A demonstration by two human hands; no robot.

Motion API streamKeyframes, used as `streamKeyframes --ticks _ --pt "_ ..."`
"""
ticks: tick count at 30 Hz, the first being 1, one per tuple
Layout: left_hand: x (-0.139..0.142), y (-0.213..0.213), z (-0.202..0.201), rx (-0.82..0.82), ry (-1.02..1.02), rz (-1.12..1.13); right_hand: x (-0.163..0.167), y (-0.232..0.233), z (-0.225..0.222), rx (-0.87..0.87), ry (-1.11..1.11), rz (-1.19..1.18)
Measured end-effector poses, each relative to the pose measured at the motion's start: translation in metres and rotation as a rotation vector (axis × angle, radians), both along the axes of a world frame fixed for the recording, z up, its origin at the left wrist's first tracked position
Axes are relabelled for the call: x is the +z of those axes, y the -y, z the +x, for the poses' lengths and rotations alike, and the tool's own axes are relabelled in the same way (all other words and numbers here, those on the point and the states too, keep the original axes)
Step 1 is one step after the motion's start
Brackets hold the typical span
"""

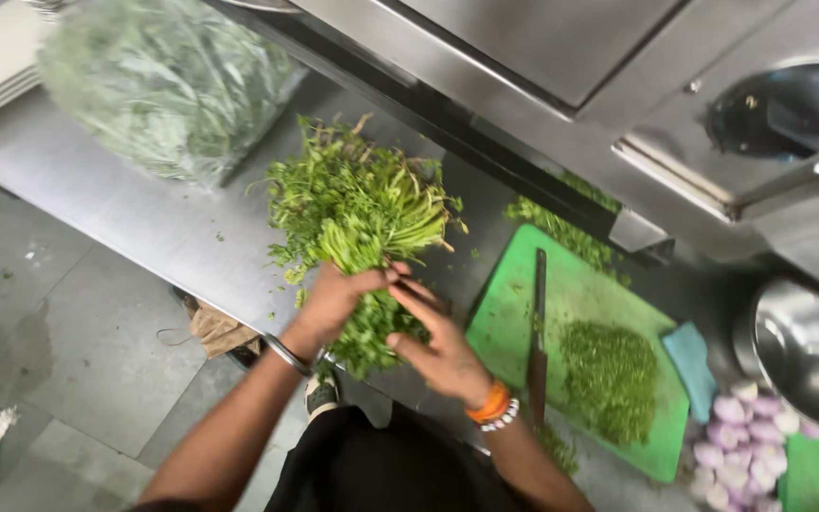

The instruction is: The person chops coriander with a knife on a green cutting board, gathering the chopped pile aside, then pulls fresh coriander bunches from the pile on the steel counter, strips the leaves, and continues chopping them into the pile while a coworker peels shallots beside them.

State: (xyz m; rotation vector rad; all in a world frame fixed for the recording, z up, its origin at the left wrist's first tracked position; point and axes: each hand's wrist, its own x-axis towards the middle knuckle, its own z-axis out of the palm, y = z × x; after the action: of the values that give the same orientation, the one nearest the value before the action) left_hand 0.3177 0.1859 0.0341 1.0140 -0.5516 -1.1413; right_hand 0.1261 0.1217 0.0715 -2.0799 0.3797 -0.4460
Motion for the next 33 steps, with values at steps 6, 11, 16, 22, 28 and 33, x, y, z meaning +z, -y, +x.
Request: streamKeyframes --ticks 6,11,16,22,28,33 --pt "0.049 0.026 0.074 -0.476 0.709 0.192 -0.021 0.015 -0.077 -0.627 -0.078 -0.175" --pt "0.063 0.069 0.053 -0.888 1.517 0.368 -0.073 0.014 -0.146 -1.032 -0.464 -0.494" --pt "0.020 0.094 -0.062 -0.992 1.684 0.020 -0.116 0.021 -0.180 -1.094 -0.487 -0.396" --pt "-0.031 0.118 -0.179 -0.895 1.741 -0.103 -0.088 0.020 -0.226 -1.143 -0.528 -0.332" --pt "-0.057 0.135 -0.236 -0.804 1.906 -0.130 -0.050 0.014 -0.246 -0.873 -0.214 -0.563" --pt "-0.055 0.142 -0.251 -0.840 1.849 -0.082 -0.071 0.039 -0.237 -0.624 -0.134 -0.663"
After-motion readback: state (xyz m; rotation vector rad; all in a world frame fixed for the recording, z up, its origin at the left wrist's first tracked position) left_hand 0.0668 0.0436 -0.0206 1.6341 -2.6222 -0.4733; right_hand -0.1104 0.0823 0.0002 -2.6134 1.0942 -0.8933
